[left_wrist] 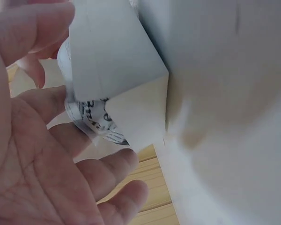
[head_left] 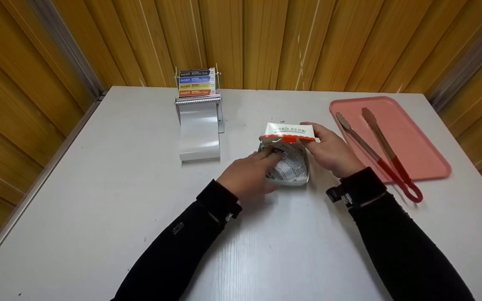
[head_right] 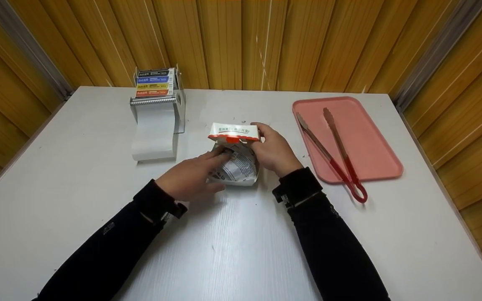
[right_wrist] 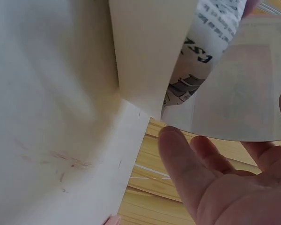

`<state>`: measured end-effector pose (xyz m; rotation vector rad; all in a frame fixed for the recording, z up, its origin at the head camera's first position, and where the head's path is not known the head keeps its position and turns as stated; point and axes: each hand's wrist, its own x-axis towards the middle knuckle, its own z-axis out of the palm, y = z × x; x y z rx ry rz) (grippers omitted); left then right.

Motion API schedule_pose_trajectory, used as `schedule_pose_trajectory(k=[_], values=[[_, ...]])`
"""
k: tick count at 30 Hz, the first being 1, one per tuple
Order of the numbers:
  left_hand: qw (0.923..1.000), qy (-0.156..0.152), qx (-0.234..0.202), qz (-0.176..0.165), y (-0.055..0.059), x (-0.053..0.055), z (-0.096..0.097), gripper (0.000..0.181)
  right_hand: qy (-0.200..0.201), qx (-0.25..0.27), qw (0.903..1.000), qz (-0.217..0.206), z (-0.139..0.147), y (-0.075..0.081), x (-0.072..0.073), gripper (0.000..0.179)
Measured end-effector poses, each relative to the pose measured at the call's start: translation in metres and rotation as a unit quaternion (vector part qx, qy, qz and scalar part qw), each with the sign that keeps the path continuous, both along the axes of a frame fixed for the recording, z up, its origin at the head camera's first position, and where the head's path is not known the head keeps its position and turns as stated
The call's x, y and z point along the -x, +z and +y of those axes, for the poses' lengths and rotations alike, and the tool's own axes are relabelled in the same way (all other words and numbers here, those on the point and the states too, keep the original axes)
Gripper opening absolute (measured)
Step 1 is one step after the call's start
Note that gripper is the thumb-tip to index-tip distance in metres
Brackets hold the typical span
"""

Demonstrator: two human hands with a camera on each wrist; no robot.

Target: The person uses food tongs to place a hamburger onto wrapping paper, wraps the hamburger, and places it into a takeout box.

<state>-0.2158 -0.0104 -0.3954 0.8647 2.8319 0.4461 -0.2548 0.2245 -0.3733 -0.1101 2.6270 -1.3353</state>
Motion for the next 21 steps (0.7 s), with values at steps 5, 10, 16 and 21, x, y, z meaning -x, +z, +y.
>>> schedule_pose_trajectory(k=[5,10,16,21], values=[[0.9968,0.043,-0.052,-0.044,0.004,0.004,-0.007,0.077,0.025,0.014,0.9996,-0.005,0.003,-0.005,-0.006,0.069],[0.9787,0.162,-0.117,-0.049,0.010,0.010,-0.017,0.057,0.048,0.027,0.9985,-0.002,0.008,-0.008,-0.012,0.072],[0.9631,0.191,-0.177,-0.068,0.005,0.015,-0.020,0.084,0.069,0.010,0.9976,-0.002,0.011,-0.009,-0.018,0.075],[0.9700,0.136,-0.188,-0.072,-0.001,0.015,-0.016,0.094,0.084,-0.026,0.9960,-0.014,0.013,-0.011,-0.022,0.081]])
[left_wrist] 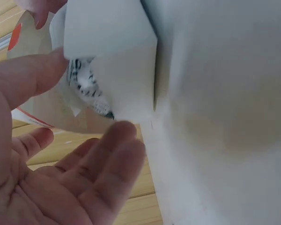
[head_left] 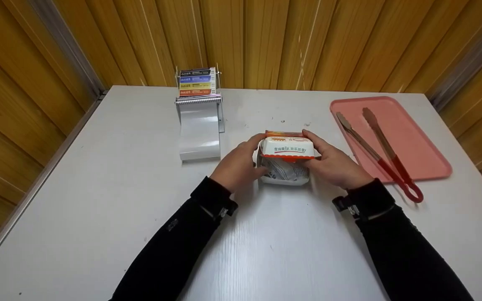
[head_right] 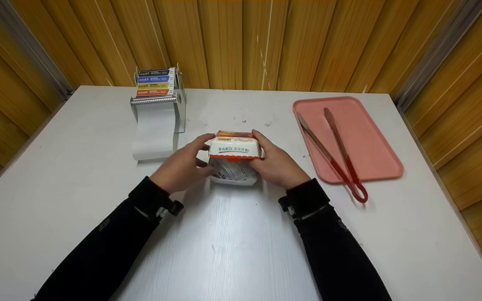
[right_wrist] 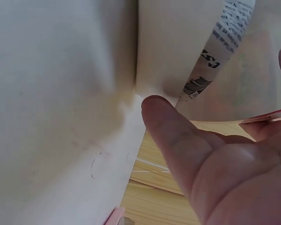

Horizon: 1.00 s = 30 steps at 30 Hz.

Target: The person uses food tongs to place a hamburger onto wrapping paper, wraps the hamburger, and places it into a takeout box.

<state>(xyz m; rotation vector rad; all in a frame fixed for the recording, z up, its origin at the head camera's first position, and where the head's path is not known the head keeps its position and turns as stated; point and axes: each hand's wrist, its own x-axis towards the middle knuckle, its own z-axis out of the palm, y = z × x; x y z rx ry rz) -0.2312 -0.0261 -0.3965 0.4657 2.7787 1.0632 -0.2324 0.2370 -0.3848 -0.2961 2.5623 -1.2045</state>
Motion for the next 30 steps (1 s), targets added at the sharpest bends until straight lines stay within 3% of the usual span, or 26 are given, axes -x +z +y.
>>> schedule_pose_trajectory(k=[4,9,14,20,30], values=[[0.9998,-0.014,-0.015,-0.004,-0.002,-0.001,0.000,0.093,0.016,-0.007,0.9998,-0.013,0.001,-0.004,-0.003,0.086],[0.9984,-0.024,-0.037,-0.035,-0.002,-0.003,-0.003,0.100,0.036,0.005,0.9989,-0.030,0.001,-0.008,-0.006,0.092],[0.9973,-0.031,-0.047,-0.046,-0.004,-0.004,-0.003,0.106,0.043,-0.004,0.9988,-0.022,0.003,-0.014,-0.008,0.096],[0.9991,-0.015,-0.033,-0.022,-0.008,-0.004,-0.002,0.105,0.049,0.004,0.9987,-0.009,0.002,-0.017,-0.009,0.098],[0.9986,0.016,-0.044,-0.025,-0.009,-0.003,0.002,0.101,0.059,0.043,0.9973,0.002,-0.002,-0.019,-0.011,0.097]])
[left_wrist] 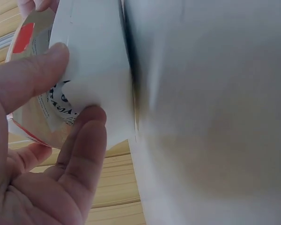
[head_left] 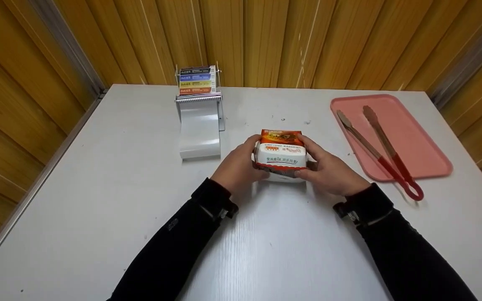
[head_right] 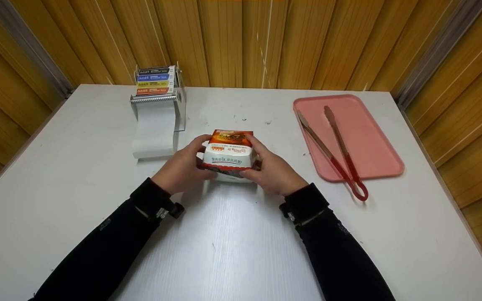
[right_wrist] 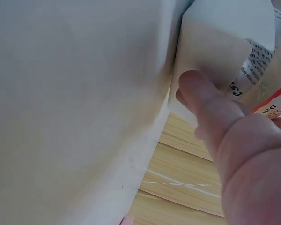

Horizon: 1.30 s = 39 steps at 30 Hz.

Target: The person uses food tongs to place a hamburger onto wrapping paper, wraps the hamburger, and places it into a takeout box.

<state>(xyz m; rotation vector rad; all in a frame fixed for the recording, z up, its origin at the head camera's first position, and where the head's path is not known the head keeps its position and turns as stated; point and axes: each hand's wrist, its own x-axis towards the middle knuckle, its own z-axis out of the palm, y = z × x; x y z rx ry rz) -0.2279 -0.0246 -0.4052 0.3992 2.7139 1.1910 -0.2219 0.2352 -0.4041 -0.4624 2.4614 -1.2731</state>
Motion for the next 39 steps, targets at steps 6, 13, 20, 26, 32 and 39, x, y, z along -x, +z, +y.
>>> schedule_pose_trajectory(k=[6,13,20,26,32,39], values=[[0.9999,-0.005,0.010,0.005,-0.002,0.000,0.000,0.099,-0.005,0.002,0.9995,-0.031,0.000,0.002,0.000,0.109],[0.9999,-0.007,0.008,0.005,-0.003,-0.002,0.001,0.097,-0.022,-0.041,0.9988,-0.013,-0.004,0.002,0.000,0.114],[0.9999,-0.005,0.009,0.004,-0.004,-0.001,0.002,0.095,-0.046,-0.075,0.9960,0.017,-0.010,0.001,0.000,0.105],[0.9999,0.000,0.011,0.002,-0.004,0.000,0.003,0.094,-0.056,-0.074,0.9955,0.016,-0.012,0.001,-0.002,0.103],[0.9998,0.000,0.018,0.003,-0.004,-0.001,0.005,0.094,-0.066,-0.103,0.9923,0.021,-0.014,0.002,-0.004,0.103],[0.9995,-0.006,0.026,0.017,-0.004,-0.003,0.006,0.090,-0.070,-0.118,0.9904,0.019,-0.016,0.004,-0.005,0.104]])
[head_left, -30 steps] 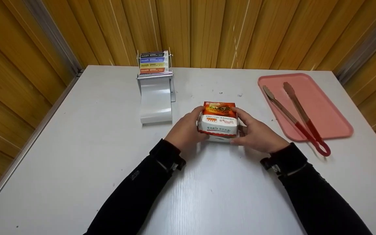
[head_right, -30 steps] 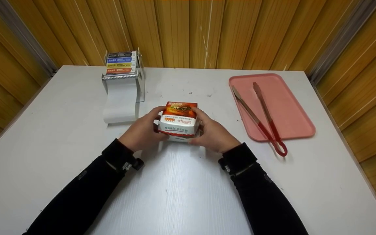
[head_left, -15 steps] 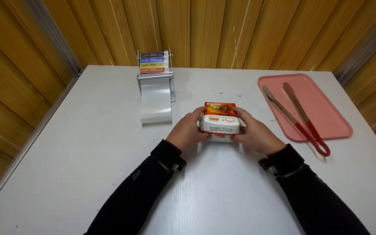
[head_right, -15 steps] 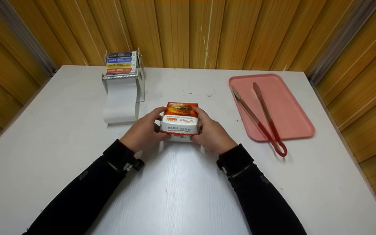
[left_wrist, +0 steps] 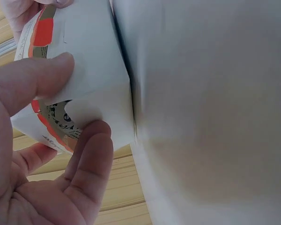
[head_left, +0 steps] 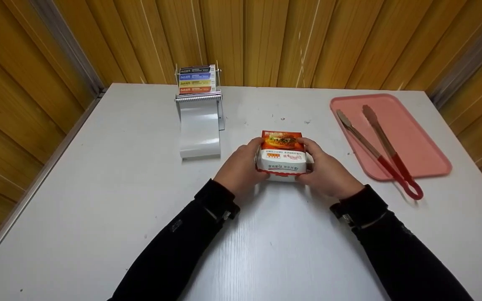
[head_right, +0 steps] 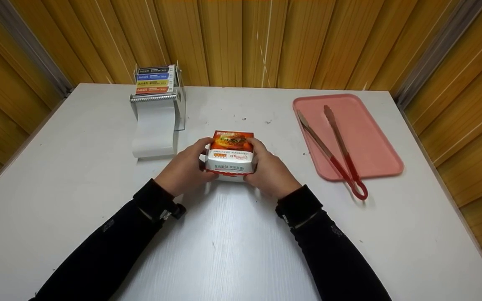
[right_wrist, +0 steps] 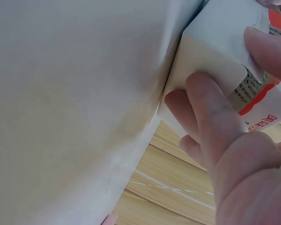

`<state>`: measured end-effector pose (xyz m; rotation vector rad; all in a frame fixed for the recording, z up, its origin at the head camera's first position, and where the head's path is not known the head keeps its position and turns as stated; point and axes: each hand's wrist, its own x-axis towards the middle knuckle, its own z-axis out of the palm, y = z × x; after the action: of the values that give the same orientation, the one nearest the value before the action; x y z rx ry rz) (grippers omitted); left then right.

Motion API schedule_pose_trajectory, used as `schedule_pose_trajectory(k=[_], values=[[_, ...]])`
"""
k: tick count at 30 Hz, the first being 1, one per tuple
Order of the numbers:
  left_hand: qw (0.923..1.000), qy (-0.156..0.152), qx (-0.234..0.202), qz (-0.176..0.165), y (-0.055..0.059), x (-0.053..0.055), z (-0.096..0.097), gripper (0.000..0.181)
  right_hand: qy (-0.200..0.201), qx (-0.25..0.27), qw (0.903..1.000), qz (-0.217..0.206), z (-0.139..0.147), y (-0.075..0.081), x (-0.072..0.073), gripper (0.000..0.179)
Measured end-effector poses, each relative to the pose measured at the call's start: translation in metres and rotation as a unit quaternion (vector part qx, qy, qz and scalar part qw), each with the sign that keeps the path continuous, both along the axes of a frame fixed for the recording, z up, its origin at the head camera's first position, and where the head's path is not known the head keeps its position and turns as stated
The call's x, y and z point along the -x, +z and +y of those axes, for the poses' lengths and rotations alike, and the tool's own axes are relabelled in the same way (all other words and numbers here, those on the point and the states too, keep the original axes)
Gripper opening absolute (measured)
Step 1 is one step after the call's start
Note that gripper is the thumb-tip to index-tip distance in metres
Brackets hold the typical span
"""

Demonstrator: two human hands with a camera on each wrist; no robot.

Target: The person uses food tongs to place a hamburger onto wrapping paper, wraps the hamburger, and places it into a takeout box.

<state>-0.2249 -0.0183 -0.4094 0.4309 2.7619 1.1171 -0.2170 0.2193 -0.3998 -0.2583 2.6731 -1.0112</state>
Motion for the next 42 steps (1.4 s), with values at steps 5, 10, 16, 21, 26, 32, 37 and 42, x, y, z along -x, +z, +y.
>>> schedule_pose_trajectory(k=[5,10,16,21,26,32,37,42], values=[[1.0000,0.003,-0.001,0.005,-0.001,-0.001,0.001,0.089,0.002,0.006,1.0000,-0.002,-0.001,0.000,0.000,0.105],[0.9999,0.008,0.005,0.012,0.000,-0.002,0.002,0.090,-0.003,0.005,1.0000,-0.005,-0.001,0.001,0.000,0.104],[0.9997,0.015,0.012,0.012,0.001,-0.003,0.003,0.090,-0.008,-0.003,0.9999,-0.006,-0.002,0.003,-0.001,0.104],[0.9996,0.020,0.019,0.009,0.001,-0.003,0.005,0.088,-0.001,-0.002,1.0000,0.005,-0.004,0.003,-0.002,0.108],[0.9995,0.021,0.021,0.011,0.001,-0.003,0.005,0.088,-0.005,-0.006,0.9998,0.019,-0.007,0.001,-0.004,0.105],[0.9998,0.011,0.013,0.014,0.000,-0.003,0.003,0.087,-0.004,-0.010,0.9992,0.038,-0.010,-0.001,-0.006,0.100],[0.9998,0.003,0.010,0.016,0.000,-0.002,0.003,0.089,-0.001,-0.010,0.9992,0.040,-0.010,-0.001,-0.007,0.098],[0.9997,-0.003,0.015,0.018,0.000,-0.002,0.002,0.091,0.008,-0.013,0.9985,0.052,-0.011,-0.003,-0.007,0.098]])
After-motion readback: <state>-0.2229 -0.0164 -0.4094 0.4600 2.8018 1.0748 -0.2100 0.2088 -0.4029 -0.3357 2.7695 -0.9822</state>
